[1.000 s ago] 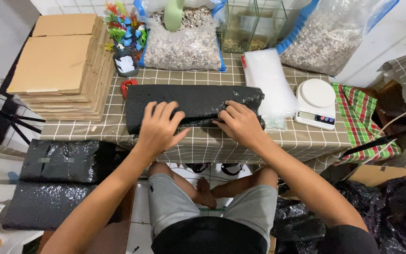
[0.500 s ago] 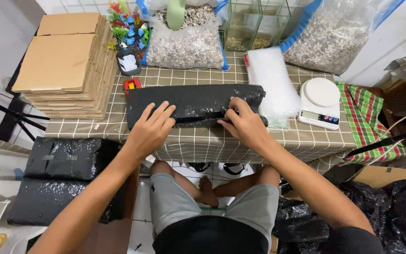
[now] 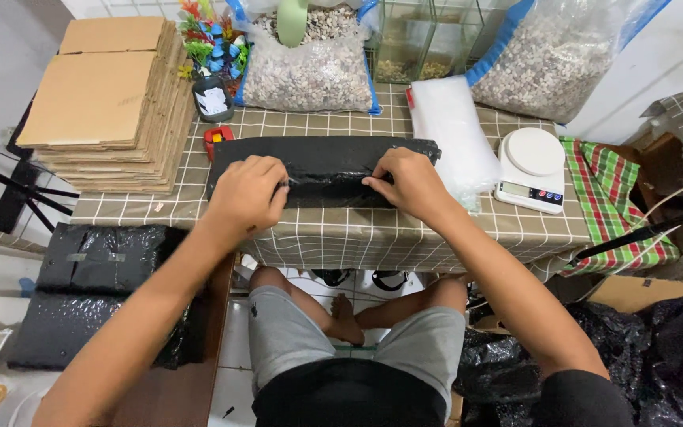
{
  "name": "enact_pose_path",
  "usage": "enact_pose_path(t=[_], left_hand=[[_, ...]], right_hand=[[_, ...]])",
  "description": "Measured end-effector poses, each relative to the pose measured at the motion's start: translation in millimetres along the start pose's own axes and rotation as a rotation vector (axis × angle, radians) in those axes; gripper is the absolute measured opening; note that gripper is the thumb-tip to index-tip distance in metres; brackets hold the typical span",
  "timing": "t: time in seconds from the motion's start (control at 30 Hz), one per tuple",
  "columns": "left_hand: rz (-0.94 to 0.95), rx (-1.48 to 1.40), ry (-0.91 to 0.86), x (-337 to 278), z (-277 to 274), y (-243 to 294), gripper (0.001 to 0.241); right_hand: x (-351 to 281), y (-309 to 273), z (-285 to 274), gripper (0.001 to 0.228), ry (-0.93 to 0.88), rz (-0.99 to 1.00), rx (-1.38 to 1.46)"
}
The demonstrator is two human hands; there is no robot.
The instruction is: Wrapping a small cardboard box with bubble wrap and black plastic film for shipping
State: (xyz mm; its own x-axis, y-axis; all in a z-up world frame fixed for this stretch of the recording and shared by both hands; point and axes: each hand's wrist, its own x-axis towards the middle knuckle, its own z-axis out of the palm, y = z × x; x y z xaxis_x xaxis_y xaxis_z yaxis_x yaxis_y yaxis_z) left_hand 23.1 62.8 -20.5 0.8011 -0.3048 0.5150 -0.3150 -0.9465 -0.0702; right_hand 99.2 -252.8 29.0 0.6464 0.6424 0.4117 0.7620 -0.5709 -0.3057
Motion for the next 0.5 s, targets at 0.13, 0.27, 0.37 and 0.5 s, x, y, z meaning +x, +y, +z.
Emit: enact_pose_path(t=[0.13, 0.27, 0.37, 0.5], left_hand=[[0.028, 0.250, 0.238, 0.7, -19.2, 50.6, 0.039], [0.173, 0.123, 0.291, 23.0, -1.1, 66.8, 0.040], [0.275, 0.038, 0.315, 36.6, 41.9, 50.4, 0.030], [0.307, -0.046, 0.308, 50.1, 40.4, 45.8, 0.031]], right_hand=[[1.6, -1.8, 0.6, 0.014, -0.024, 0.018, -0.022], [1.9, 0.3, 1.4, 0.015, -0.040, 0.040, -0.011], [-1.4, -1.3, 0.6, 0.014, -0.045, 0.063, 0.002], [-0.9, -0.2, 0.1, 0.015, -0.055, 0.070, 0.018]])
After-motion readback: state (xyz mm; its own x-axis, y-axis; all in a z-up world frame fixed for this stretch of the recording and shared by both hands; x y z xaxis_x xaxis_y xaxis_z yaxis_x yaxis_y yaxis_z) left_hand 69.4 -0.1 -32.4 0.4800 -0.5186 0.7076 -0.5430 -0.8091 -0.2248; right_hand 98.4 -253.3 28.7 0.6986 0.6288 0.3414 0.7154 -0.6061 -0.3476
